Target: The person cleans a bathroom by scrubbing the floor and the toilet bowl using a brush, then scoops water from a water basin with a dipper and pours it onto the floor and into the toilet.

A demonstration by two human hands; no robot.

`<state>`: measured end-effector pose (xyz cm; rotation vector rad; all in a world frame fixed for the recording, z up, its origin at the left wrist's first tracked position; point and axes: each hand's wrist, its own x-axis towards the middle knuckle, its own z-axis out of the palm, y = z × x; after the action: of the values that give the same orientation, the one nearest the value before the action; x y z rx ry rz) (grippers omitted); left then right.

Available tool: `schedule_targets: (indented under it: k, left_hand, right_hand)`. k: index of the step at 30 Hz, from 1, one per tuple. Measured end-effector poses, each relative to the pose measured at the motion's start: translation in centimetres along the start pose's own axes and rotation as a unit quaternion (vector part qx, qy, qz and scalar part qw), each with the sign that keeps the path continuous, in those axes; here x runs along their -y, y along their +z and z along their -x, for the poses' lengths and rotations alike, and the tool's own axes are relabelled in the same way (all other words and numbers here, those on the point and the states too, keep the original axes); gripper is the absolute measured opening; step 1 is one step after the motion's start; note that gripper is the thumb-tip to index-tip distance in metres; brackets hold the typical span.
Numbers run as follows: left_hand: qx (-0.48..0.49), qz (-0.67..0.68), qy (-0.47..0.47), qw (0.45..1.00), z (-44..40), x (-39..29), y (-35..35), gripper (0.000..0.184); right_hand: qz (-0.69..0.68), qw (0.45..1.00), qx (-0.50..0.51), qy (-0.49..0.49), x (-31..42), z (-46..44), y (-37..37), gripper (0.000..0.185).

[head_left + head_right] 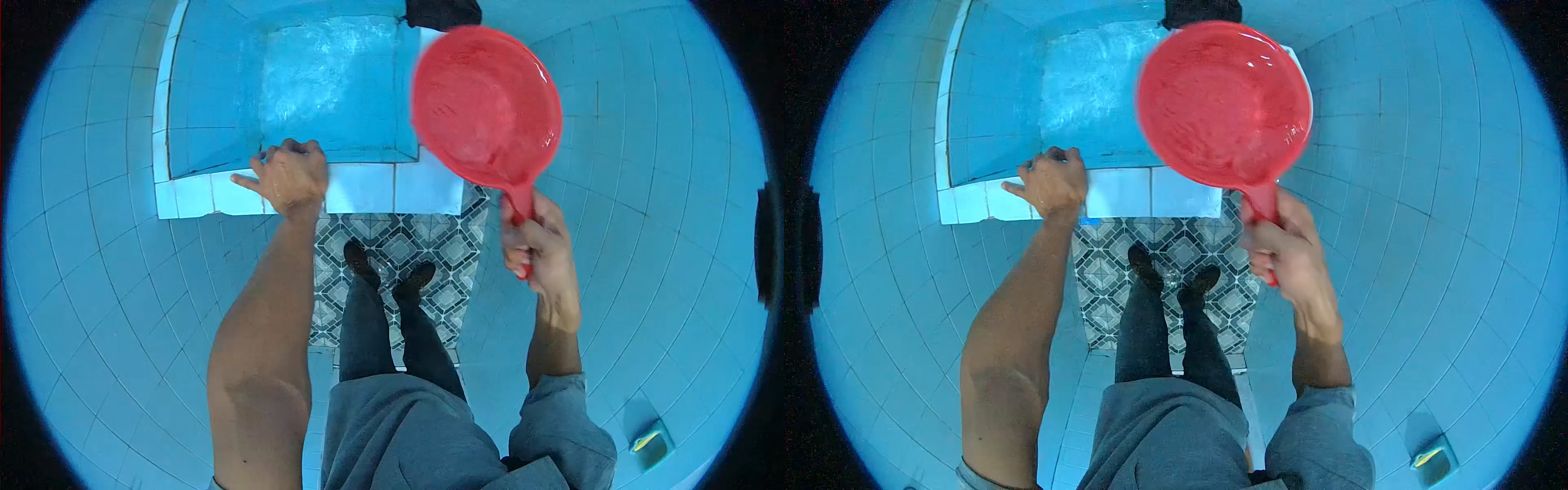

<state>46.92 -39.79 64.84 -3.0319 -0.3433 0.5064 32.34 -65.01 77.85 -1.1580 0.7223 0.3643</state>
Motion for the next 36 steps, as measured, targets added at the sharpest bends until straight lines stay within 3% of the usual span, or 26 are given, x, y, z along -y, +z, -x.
schedule_targets:
  k: [5, 7, 18, 26, 36]
  left_hand:
    - [-0.001, -0.004, -0.005, 1.0, 0.0, 0.0, 0.8, 0.042]
    - [-0.054, 0.018, -0.011, 0.998, -0.1, 0.0, 1.5, 0.039]
    - [-0.06, 0.023, -0.019, 0.998, 0.1, -0.2, 2.2, 0.043]
    - [-0.031, 0.008, -0.028, 0.999, 0.1, -0.4, 1.8, 0.046]
    - [-0.039, 0.003, -0.026, 0.999, 0.0, -0.1, 2.2, 0.047]
  right_hand:
    - [-0.038, 0.992, -0.123, -0.002, -5.3, 1.3, -6.6, 0.016]
    - [-0.021, 0.979, -0.204, -0.013, -8.5, -0.7, -9.2, 0.014]
    - [-0.127, 0.945, -0.302, -0.002, -27.4, -15.7, -21.6, 0.01]
    - [-0.112, 0.921, -0.37, 0.048, -30.6, -20.1, -23.3, 0.008]
    - [-0.104, 0.916, -0.376, 0.092, -32.0, -21.2, -24.2, 0.015]
